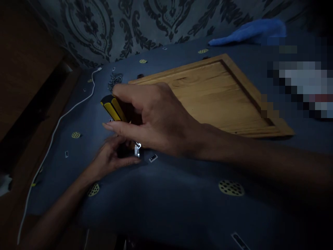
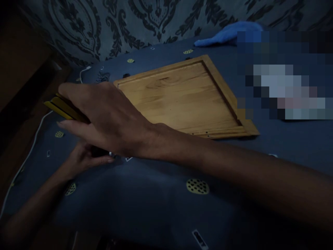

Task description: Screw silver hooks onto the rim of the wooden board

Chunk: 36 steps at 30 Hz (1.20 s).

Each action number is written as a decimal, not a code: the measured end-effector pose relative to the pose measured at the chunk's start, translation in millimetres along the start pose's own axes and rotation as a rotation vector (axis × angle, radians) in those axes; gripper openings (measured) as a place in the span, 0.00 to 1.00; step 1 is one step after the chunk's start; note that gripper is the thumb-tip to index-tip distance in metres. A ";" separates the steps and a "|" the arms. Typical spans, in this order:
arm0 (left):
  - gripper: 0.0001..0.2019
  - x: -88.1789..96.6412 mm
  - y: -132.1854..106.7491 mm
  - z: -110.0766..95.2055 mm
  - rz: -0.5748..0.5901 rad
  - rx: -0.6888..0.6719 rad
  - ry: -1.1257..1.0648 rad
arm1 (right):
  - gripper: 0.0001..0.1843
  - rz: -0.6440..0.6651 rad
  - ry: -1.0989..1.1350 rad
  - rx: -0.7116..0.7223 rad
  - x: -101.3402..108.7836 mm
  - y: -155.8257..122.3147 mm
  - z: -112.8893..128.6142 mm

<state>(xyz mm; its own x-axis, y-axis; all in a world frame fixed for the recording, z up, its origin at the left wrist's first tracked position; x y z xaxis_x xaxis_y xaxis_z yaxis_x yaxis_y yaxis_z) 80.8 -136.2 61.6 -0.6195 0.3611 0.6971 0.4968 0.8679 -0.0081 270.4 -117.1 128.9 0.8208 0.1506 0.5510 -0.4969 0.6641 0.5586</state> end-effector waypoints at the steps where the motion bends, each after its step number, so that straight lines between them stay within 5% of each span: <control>1: 0.19 0.0 0.1 -0.4 0.003 -0.001 0.000 | 0.12 0.009 0.001 -0.002 -0.7 -0.3 -0.6; 17: 0.20 -1.6 -0.5 0.5 -0.006 0.047 -0.028 | 0.22 -0.017 0.217 0.094 -2.8 -2.9 -7.3; 27: 0.23 -0.7 -2.4 5.8 -0.072 0.028 0.050 | 0.12 0.422 0.325 -0.143 13.7 3.3 -3.6; 33: 0.21 0.2 -1.3 -3.0 -0.042 0.072 -0.036 | 0.23 0.204 0.230 -0.128 3.8 2.2 -5.1; 36: 0.22 -0.5 -1.5 0.5 -0.021 0.092 -0.042 | 0.20 0.241 0.294 -0.126 4.6 2.7 -5.4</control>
<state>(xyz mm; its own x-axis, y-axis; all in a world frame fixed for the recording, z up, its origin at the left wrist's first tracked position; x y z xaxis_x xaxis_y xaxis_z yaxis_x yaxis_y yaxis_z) 80.0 -137.6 60.9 -0.6552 0.3552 0.6668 0.4267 0.9023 -0.0614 274.3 -110.6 129.7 0.7395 0.5040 0.4462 -0.6617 0.6658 0.3447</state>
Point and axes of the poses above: each hand's wrist, its own y-axis towards the middle knuckle, its own x-axis out of the back of the hand, z = x × y, the point moved 2 cm from there along y, towards the middle knuckle, and after that the axes turned 3 degrees about x, right-handed, at the moved point
